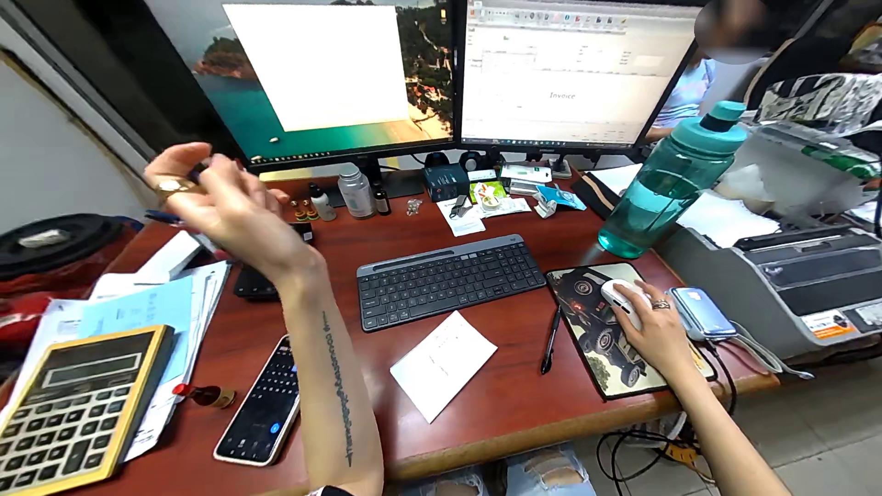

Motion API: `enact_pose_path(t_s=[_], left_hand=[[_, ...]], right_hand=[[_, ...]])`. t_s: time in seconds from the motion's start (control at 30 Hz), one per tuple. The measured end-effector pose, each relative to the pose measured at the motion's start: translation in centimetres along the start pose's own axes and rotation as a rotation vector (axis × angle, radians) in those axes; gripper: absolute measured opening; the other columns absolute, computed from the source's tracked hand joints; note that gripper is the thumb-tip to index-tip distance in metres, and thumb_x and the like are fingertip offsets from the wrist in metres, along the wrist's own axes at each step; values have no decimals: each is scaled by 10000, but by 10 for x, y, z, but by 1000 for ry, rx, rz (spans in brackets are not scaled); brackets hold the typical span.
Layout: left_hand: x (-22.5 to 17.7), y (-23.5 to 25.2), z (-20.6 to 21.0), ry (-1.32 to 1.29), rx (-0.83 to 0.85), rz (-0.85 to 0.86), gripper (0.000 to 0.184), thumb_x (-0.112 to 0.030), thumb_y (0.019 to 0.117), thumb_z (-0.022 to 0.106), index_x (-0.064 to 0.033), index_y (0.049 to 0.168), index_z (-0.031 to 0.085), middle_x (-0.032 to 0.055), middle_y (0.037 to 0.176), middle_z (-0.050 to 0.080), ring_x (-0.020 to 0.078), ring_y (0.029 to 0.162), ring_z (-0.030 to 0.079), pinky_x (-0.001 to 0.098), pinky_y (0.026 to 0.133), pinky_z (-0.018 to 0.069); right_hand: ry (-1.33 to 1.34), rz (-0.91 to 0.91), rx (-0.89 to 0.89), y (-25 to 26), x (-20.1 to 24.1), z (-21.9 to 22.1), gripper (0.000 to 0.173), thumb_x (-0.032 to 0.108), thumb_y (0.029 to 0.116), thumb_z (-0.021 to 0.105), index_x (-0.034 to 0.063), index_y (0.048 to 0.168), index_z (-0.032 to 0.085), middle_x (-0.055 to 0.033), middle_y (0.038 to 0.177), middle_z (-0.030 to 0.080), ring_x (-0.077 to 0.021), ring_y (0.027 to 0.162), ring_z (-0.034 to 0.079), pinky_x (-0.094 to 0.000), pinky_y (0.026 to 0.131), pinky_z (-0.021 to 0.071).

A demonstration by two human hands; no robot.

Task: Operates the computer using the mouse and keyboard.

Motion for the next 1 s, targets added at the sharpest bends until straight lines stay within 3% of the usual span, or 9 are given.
enact_pose_path(t_s=[0.1,0.2,0.27,0.4,0.57,0.73,0.87,1.0], left_hand=[[16,-18,15,289,188,24,336,-76,1044,423,94,1333,416,28,911,553,45,632,535,244,629,522],[52,-54,18,708,464,30,339,-156,1063,433,51,1289,578,169,984,680,212,803,648,407,766,536],[80,-88,7,838,651,30,321,-146,1058,437,9,1244,648,206,1025,710,322,887,694,524,815,548],[113,-157,-23,911,996,84,234,-101,1031,541,-30,1173,713,213,1260,639,402,1153,621,590,961,510],[125,-183,-34,888,1108,200,247,-196,998,594,-91,1151,757,211,1348,608,416,1255,568,637,1074,392],[124,-195,-28,937,1153,302,310,-301,1013,541,-155,1138,784,166,1380,617,400,1300,556,673,1134,299],[125,-197,-24,969,1148,313,384,-427,1027,540,-146,1086,795,145,1419,603,389,1330,540,678,1159,262],[119,-193,-21,982,1086,322,382,-420,1050,520,-162,1184,768,147,1446,583,385,1339,535,672,1163,256]], right_hand=[[23,-77,-76,6,35,-10,437,330,1023,544,71,1358,649,-287,1409,565,-504,1303,530,-646,1060,419],[180,-138,-29,23,99,5,399,263,1018,549,39,1332,651,-227,1364,619,-410,1272,588,-581,1050,470],[285,-208,69,34,153,25,373,220,1016,558,32,1323,656,-192,1333,650,-366,1233,629,-563,1022,510],[424,-322,201,47,248,67,339,176,1009,565,61,1308,675,-171,1333,655,-348,1243,629,-552,1043,502],[408,-324,338,63,297,105,338,148,1028,547,60,1331,669,-214,1427,586,-392,1330,557,-571,1115,425],[362,-252,295,67,287,110,323,77,1010,542,45,1297,685,-229,1428,579,-412,1351,531,-584,1142,386],[345,-209,317,65,281,115,349,110,1028,518,79,1343,667,-230,1479,537,-438,1401,474,-639,1168,323],[325,-220,347,68,288,119,367,166,1055,497,126,1388,645,-216,1520,503,-456,1434,422,-684,1164,276]])
Point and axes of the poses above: each hand's wrist, its own y-axis towards the middle knuckle, its own z-axis out of the palm, x = y × z, the point moved 10 cm from there along y, towards the middle knuckle
